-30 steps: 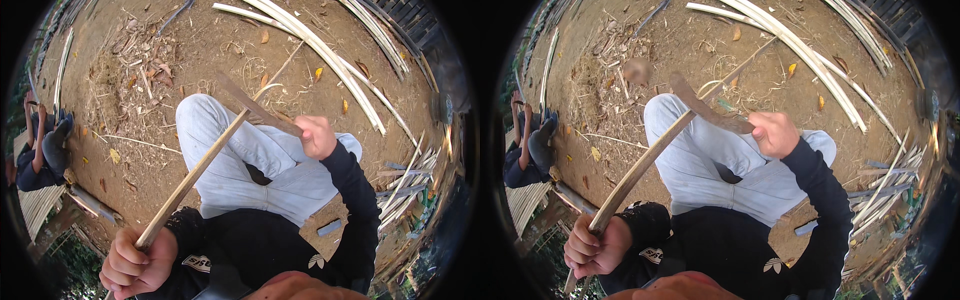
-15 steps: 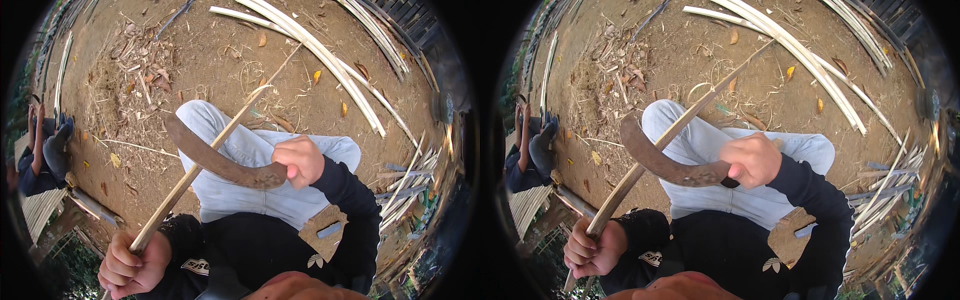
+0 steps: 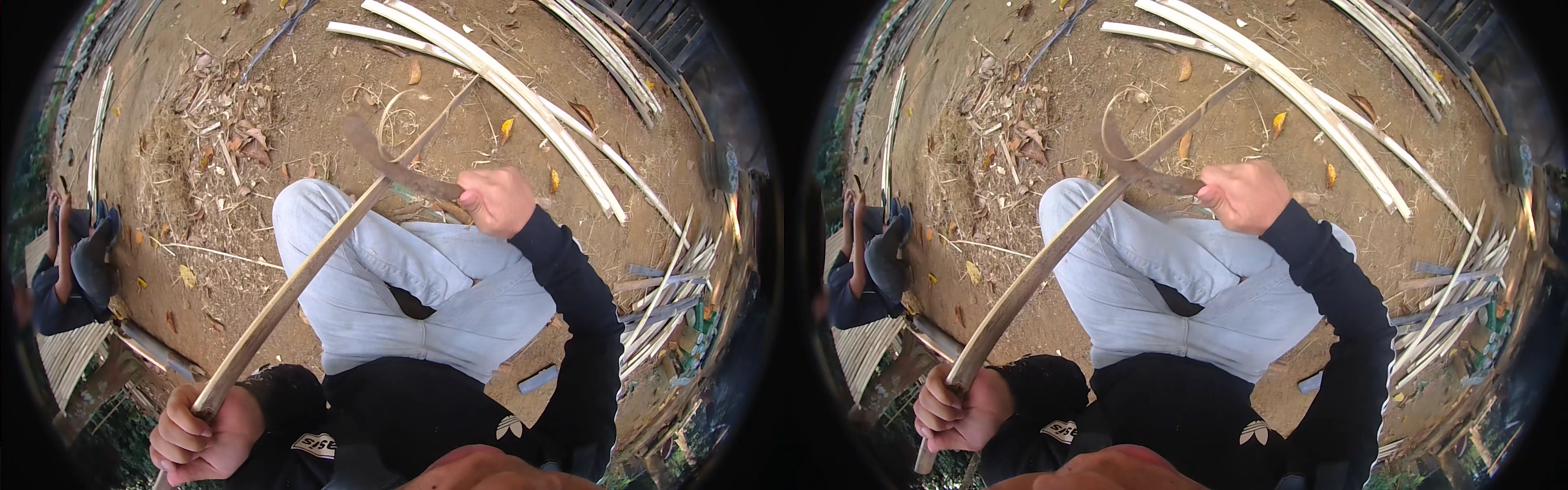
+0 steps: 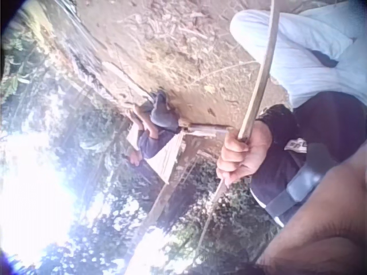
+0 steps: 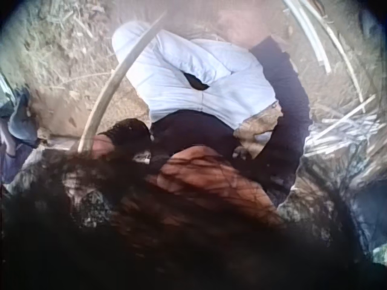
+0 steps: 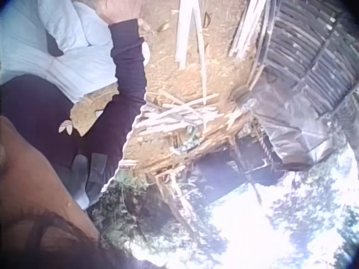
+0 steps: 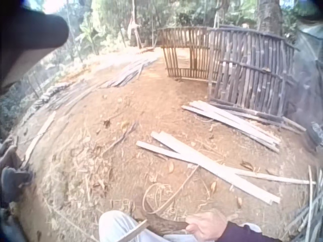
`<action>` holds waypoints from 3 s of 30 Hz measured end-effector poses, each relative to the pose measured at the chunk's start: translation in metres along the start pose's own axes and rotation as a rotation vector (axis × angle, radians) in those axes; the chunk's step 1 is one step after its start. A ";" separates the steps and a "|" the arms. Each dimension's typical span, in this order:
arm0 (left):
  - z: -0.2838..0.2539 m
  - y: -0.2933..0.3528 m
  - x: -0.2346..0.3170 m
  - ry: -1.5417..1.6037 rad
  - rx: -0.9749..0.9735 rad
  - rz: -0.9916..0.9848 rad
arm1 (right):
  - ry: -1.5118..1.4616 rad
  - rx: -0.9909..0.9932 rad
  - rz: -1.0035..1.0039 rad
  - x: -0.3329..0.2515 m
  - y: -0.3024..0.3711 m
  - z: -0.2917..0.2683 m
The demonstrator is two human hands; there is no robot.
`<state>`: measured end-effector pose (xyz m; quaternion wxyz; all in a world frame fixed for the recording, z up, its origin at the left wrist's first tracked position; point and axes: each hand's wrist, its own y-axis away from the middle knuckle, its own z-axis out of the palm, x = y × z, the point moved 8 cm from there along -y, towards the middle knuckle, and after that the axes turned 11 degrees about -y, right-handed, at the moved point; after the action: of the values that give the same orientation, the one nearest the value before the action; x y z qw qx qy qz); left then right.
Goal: The person sits on the ground and uses a curved blade to shave down a long bamboo strip, repeatedly pulling the blade along the surface.
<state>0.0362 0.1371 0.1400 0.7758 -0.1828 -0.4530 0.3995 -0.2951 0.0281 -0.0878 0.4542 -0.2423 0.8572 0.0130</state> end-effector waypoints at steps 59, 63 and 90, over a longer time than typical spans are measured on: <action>-0.001 -0.025 -0.001 -0.074 -0.047 0.010 | -0.079 0.116 0.321 0.129 -0.003 0.008; 0.004 -0.030 -0.008 -0.006 -0.099 0.004 | 0.072 0.291 0.480 0.200 0.007 -0.015; -0.285 -0.090 -0.131 -0.140 0.469 -0.246 | 0.187 0.178 0.570 0.229 -0.005 -0.006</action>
<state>0.2836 0.0011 -0.0234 0.8064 0.0863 -0.4194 0.4078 -0.4052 -0.0700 -0.2629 0.3709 0.0485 0.9264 0.0425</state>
